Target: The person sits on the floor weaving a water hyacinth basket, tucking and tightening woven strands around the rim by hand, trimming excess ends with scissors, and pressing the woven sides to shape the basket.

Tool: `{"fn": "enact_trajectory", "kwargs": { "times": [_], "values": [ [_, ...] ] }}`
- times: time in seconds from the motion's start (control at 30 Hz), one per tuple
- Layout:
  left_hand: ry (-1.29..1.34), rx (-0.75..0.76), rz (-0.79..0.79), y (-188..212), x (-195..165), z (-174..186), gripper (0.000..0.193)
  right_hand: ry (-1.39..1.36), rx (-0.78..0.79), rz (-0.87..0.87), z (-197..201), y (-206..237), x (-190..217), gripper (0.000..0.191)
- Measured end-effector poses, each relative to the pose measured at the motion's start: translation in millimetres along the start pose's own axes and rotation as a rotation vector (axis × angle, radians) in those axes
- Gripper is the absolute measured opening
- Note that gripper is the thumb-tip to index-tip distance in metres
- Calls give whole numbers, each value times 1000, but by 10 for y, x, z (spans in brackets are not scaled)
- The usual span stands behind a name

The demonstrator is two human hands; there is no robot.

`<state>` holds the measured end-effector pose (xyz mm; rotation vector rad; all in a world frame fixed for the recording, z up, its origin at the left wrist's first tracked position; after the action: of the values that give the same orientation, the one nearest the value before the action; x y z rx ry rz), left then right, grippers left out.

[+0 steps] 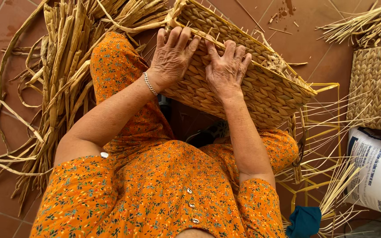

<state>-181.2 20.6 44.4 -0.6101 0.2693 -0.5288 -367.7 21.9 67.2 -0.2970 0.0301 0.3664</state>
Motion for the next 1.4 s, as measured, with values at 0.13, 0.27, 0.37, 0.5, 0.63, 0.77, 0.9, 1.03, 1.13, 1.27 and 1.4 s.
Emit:
{"fn": "enact_trajectory", "kwargs": {
  "times": [0.13, 0.27, 0.37, 0.5, 0.63, 0.77, 0.9, 1.03, 1.13, 1.27, 1.4],
  "values": [
    [412, -80, 89, 132, 186, 141, 48, -190, -20, 23, 96, 68, -138, 57],
    [694, -120, 504, 285, 503, 130, 32, -663, -179, -138, 96, 7, -403, 40],
    [885, -20, 750, 325, 609, -19, 24, -675, -62, -312, -47, -159, -536, 40],
    [919, 11, 831, 289, 610, -145, 24, -526, 203, -408, -113, -289, -480, 31],
    [744, -75, 758, 216, 649, -133, 26, -617, -241, -62, 160, -526, -275, 35],
    [761, -5, 852, 179, 673, -187, 29, -675, -225, -41, 170, -727, -154, 21],
    [718, 3, 826, 138, 686, -215, 29, -665, -46, -52, 28, -793, -128, 31],
    [728, 22, 868, 131, 685, -232, 29, -739, -54, -97, -65, -807, -192, 11],
    [692, 6, 836, 113, 682, -208, 28, -770, -71, -18, -85, -862, -187, 3],
    [653, 21, 831, 91, 716, -202, 27, -890, 141, -196, -139, -945, -170, 4],
    [717, 44, 851, 101, 771, -266, 30, -948, 287, -380, -127, -995, -179, 8]
  ]
}}
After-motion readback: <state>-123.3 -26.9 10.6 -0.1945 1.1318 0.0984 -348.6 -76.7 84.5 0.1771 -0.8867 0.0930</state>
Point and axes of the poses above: each hand's wrist, its own y-axis away from the middle knuckle, its own z-axis out of the back of the hand, x = y × z, the point moved 3 cm from there along -y, towards the middle knuckle, and after that the axes turned 7 degrees about -x, right-handed, at the moved point
